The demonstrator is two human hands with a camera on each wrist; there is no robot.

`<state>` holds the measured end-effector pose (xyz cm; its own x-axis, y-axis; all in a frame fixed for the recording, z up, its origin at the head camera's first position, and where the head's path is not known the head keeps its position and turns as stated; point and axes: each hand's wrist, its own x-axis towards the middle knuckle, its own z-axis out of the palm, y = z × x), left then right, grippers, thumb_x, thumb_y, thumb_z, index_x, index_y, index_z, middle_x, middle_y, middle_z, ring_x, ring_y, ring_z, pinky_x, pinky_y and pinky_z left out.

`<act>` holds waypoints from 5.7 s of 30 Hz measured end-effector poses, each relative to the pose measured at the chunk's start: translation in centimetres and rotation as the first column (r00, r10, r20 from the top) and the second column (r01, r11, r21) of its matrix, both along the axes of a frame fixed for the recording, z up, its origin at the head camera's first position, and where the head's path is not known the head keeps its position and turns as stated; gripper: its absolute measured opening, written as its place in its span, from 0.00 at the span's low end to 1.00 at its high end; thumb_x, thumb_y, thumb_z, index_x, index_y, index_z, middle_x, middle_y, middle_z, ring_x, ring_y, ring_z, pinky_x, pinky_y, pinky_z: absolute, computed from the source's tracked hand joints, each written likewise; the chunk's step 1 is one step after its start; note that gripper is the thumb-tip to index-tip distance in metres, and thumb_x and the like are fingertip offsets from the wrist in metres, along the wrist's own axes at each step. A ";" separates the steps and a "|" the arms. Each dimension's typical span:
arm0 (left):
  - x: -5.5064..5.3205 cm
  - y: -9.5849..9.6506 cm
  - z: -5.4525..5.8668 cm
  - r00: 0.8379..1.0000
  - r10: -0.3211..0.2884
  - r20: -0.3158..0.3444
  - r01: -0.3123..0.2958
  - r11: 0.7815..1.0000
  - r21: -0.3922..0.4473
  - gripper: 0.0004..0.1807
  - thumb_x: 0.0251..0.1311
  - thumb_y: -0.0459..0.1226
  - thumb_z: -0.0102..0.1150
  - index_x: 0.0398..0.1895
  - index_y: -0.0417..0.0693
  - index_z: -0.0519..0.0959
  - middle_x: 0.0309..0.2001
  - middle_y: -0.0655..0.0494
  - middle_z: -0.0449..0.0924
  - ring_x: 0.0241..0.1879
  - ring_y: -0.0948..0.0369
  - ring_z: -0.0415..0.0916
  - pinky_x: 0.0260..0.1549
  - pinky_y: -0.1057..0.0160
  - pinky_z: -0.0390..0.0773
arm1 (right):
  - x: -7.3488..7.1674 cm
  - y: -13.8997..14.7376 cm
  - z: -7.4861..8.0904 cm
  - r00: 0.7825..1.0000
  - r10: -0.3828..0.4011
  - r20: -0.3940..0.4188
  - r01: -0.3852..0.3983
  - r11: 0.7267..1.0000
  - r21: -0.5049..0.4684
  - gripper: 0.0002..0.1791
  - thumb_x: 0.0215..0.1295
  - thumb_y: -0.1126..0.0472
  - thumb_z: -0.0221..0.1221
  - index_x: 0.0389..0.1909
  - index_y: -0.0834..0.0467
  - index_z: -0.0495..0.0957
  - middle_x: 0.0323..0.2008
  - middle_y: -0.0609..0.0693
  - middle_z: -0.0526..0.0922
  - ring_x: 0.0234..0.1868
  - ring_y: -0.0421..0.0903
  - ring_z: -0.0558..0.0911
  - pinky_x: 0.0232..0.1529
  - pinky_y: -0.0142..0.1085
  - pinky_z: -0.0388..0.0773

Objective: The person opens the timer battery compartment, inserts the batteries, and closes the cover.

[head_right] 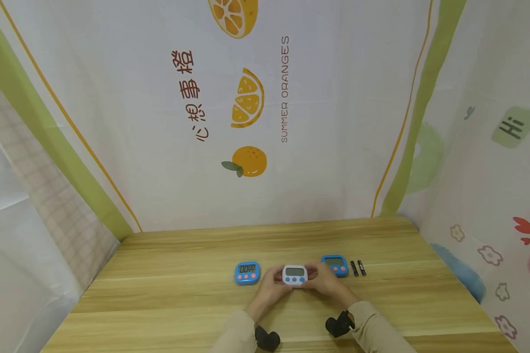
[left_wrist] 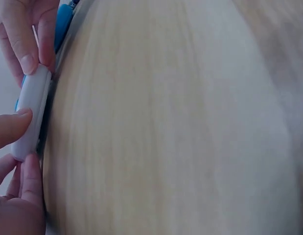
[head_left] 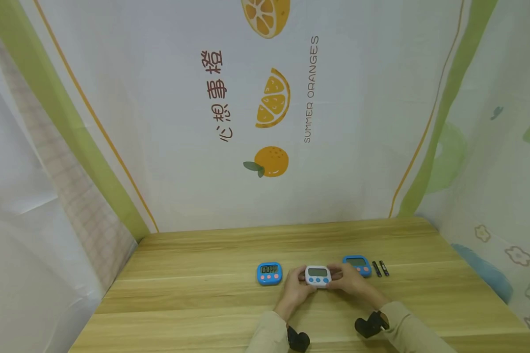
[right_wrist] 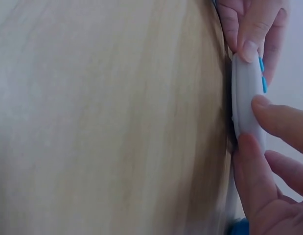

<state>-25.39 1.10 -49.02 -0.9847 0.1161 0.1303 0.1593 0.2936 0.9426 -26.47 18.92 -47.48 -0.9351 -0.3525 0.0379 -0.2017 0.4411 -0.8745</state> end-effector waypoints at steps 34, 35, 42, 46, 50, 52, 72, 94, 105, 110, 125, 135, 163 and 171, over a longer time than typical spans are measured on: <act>0.0 -5.5 9.7 0.957 -0.290 -0.028 0.288 0.928 0.236 0.29 0.54 0.33 0.59 0.58 0.32 0.64 0.50 0.39 0.70 0.49 0.49 0.71 0.44 0.62 0.76 | 0.6 -1.0 8.5 0.989 0.028 -0.146 -0.055 0.981 -0.188 0.26 0.57 0.59 0.58 0.52 0.72 0.68 0.45 0.65 0.74 0.43 0.53 0.77 0.39 0.32 0.78; 0.1 -5.7 9.8 0.957 -0.289 -0.027 0.286 0.925 0.251 0.28 0.54 0.33 0.59 0.58 0.32 0.64 0.51 0.39 0.70 0.50 0.49 0.70 0.44 0.62 0.76 | 0.8 -1.2 8.7 0.987 0.036 -0.157 -0.065 0.980 -0.187 0.26 0.58 0.59 0.58 0.52 0.73 0.68 0.46 0.65 0.74 0.43 0.53 0.77 0.39 0.32 0.78; 1.0 -6.8 10.1 0.972 -0.234 0.006 0.224 0.937 0.268 0.28 0.54 0.39 0.59 0.56 0.35 0.67 0.51 0.44 0.70 0.50 0.52 0.70 0.46 0.60 0.75 | 1.3 -2.1 9.0 0.972 0.075 -0.221 -0.116 0.977 -0.177 0.23 0.58 0.61 0.58 0.51 0.72 0.69 0.46 0.66 0.74 0.43 0.54 0.77 0.39 0.32 0.78; 1.3 -7.1 10.2 0.979 -0.204 0.010 0.193 0.941 0.279 0.29 0.54 0.41 0.59 0.56 0.35 0.67 0.50 0.44 0.71 0.50 0.52 0.70 0.47 0.58 0.74 | 1.4 -2.4 8.9 0.971 0.086 -0.223 -0.129 0.973 -0.190 0.25 0.56 0.60 0.59 0.52 0.70 0.69 0.48 0.64 0.73 0.44 0.53 0.77 0.40 0.33 0.78; 1.3 -7.0 9.8 0.985 -0.172 0.019 0.160 0.948 0.276 0.28 0.54 0.43 0.59 0.54 0.35 0.68 0.48 0.45 0.72 0.48 0.52 0.71 0.47 0.57 0.73 | 1.4 -2.7 8.8 0.968 0.066 -0.242 -0.118 0.972 -0.205 0.24 0.55 0.61 0.60 0.50 0.71 0.70 0.46 0.64 0.74 0.43 0.54 0.77 0.40 0.33 0.78; 1.3 -6.9 9.6 0.984 -0.177 0.025 0.162 0.941 0.296 0.27 0.55 0.43 0.58 0.53 0.33 0.68 0.47 0.45 0.72 0.47 0.51 0.72 0.47 0.57 0.73 | 1.3 -2.9 8.7 0.966 0.042 -0.253 -0.096 0.974 -0.206 0.22 0.55 0.62 0.60 0.48 0.71 0.71 0.44 0.64 0.75 0.41 0.53 0.78 0.40 0.32 0.78; 1.8 -6.1 8.8 0.986 -0.166 0.004 0.157 0.936 0.315 0.17 0.56 0.38 0.57 0.43 0.34 0.73 0.35 0.52 0.76 0.35 0.60 0.75 0.41 0.62 0.77 | 1.0 -3.6 9.2 0.992 -0.054 -0.115 0.020 0.961 -0.275 0.16 0.59 0.58 0.58 0.35 0.71 0.71 0.32 0.58 0.76 0.29 0.48 0.81 0.32 0.37 0.81; 3.0 -5.8 10.0 0.995 0.006 -0.101 0.032 0.928 0.372 0.13 0.58 0.32 0.53 0.42 0.29 0.73 0.37 0.47 0.77 0.31 0.66 0.74 0.34 0.68 0.77 | 1.3 -3.9 9.8 0.962 0.024 -0.274 -0.074 0.981 -0.177 0.16 0.59 0.60 0.57 0.42 0.69 0.72 0.36 0.58 0.77 0.36 0.48 0.78 0.34 0.37 0.80; 3.3 -6.0 10.5 0.994 -0.028 -0.105 0.056 0.961 0.270 0.12 0.57 0.33 0.54 0.41 0.32 0.76 0.35 0.46 0.77 0.32 0.66 0.71 0.33 0.67 0.75 | 1.4 -4.5 9.7 0.937 0.137 -0.322 -0.160 0.986 -0.046 0.17 0.56 0.63 0.59 0.45 0.68 0.72 0.36 0.57 0.78 0.32 0.45 0.79 0.30 0.31 0.79; 3.3 -6.0 10.7 0.996 -0.042 -0.081 0.061 0.969 0.241 0.12 0.58 0.34 0.54 0.42 0.33 0.76 0.35 0.47 0.77 0.33 0.65 0.70 0.31 0.70 0.73 | 2.3 -4.9 10.0 0.935 0.175 -0.308 -0.184 0.983 -0.001 0.17 0.58 0.68 0.57 0.48 0.70 0.70 0.34 0.58 0.78 0.31 0.47 0.79 0.29 0.30 0.78; 1.9 -6.4 7.5 0.962 -0.183 -0.204 0.244 0.911 0.331 0.32 0.57 0.29 0.54 0.65 0.41 0.54 0.44 0.38 0.72 0.40 0.54 0.77 0.40 0.64 0.77 | 1.9 -4.9 9.0 0.950 0.054 -0.309 -0.105 0.983 -0.150 0.21 0.58 0.65 0.57 0.50 0.72 0.67 0.37 0.62 0.77 0.33 0.50 0.80 0.30 0.31 0.80; 3.0 -6.4 9.0 0.960 -0.186 -0.207 0.244 0.920 0.308 0.27 0.55 0.25 0.53 0.59 0.32 0.61 0.41 0.34 0.71 0.36 0.54 0.78 0.37 0.65 0.78 | 2.1 -5.0 8.6 0.925 0.095 -0.369 -0.151 0.980 -0.127 0.26 0.56 0.68 0.58 0.56 0.67 0.64 0.41 0.64 0.76 0.38 0.53 0.79 0.35 0.32 0.79; 3.3 -6.0 8.8 0.951 -0.234 -0.200 0.287 0.911 0.296 0.26 0.53 0.24 0.54 0.57 0.27 0.63 0.40 0.31 0.72 0.36 0.39 0.75 0.35 0.62 0.79 | 2.4 -4.9 6.6 0.941 0.019 -0.337 -0.108 0.962 -0.249 0.21 0.53 0.68 0.60 0.49 0.67 0.70 0.38 0.63 0.75 0.28 0.44 0.80 0.26 0.38 0.81; 3.3 -6.0 8.7 0.957 -0.224 -0.181 0.271 0.916 0.297 0.26 0.51 0.23 0.56 0.56 0.30 0.65 0.39 0.32 0.72 0.34 0.44 0.77 0.34 0.63 0.80 | 2.3 -4.7 6.7 0.954 0.053 -0.295 -0.136 0.953 -0.270 0.21 0.55 0.69 0.59 0.50 0.69 0.69 0.37 0.64 0.72 0.27 0.45 0.81 0.28 0.37 0.81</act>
